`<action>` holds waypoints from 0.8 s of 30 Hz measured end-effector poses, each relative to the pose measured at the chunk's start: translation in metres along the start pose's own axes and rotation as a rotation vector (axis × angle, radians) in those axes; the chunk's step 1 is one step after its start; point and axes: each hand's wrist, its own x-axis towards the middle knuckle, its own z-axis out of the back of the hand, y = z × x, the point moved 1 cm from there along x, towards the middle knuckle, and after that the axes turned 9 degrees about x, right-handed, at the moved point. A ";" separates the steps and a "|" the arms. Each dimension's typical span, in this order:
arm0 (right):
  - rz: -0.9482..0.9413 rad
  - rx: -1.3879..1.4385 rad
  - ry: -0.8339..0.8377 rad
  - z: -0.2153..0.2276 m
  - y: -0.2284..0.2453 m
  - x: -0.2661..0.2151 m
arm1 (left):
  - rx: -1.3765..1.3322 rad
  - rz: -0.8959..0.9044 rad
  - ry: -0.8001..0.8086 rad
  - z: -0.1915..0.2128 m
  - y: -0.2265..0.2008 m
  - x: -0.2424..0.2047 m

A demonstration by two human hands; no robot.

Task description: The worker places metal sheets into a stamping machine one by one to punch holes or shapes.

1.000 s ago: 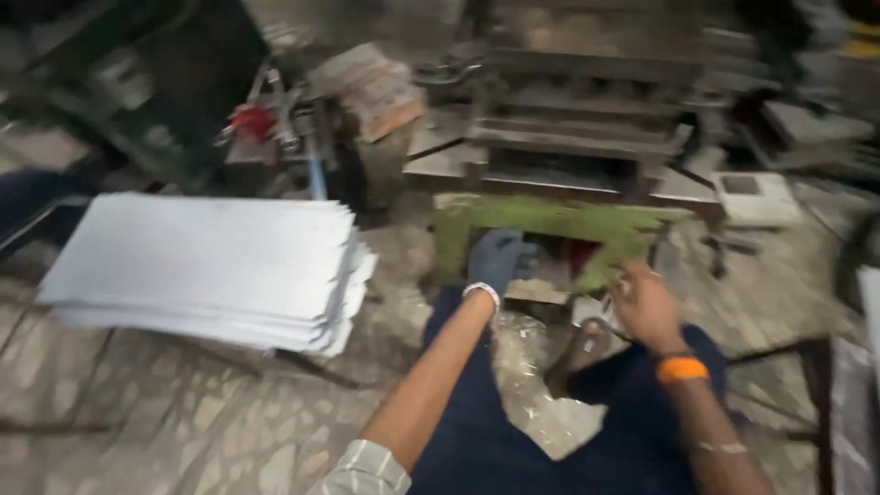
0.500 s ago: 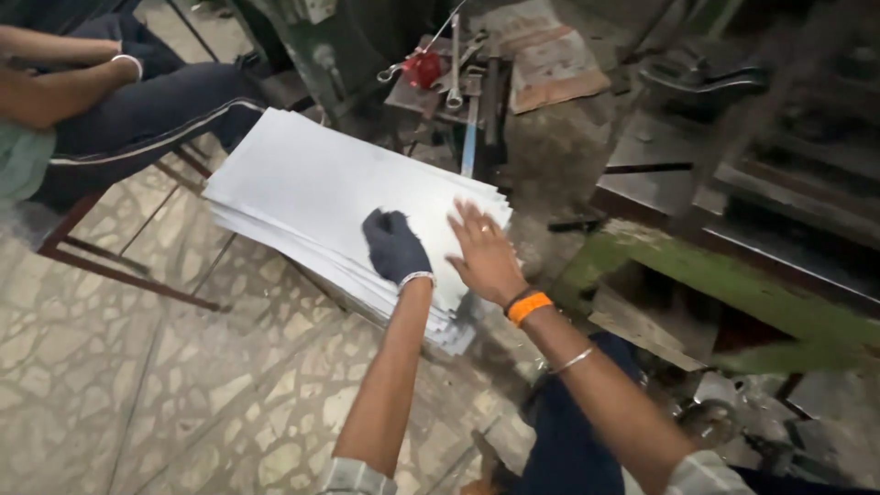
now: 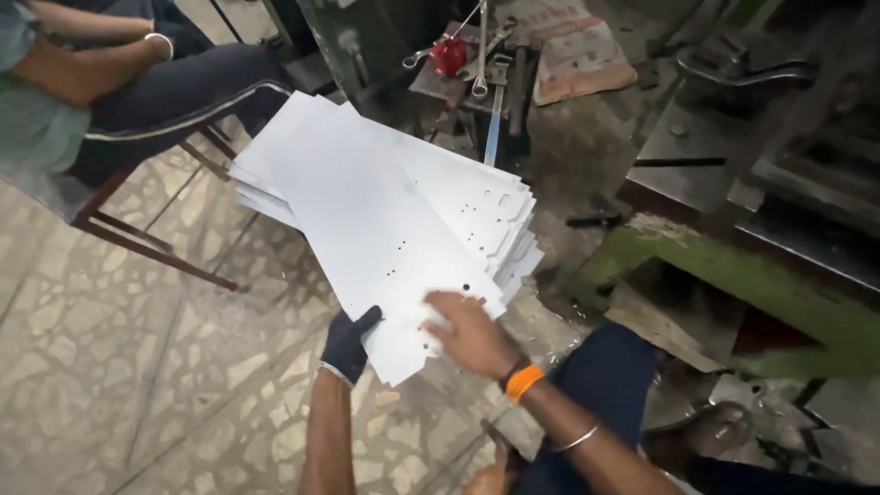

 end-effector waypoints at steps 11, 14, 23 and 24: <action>-0.470 1.393 -0.001 0.132 -0.003 -0.048 | 0.003 -0.290 0.566 0.033 -0.071 -0.180; -0.535 1.099 -0.325 0.136 0.048 -0.085 | 0.258 -0.235 0.539 0.026 -0.058 -0.226; -0.648 0.997 -0.820 0.166 0.150 -0.269 | 0.631 -0.715 0.672 -0.097 -0.140 -0.339; -0.611 0.992 -0.886 0.163 0.143 -0.291 | 0.421 -0.544 0.737 -0.115 -0.118 -0.320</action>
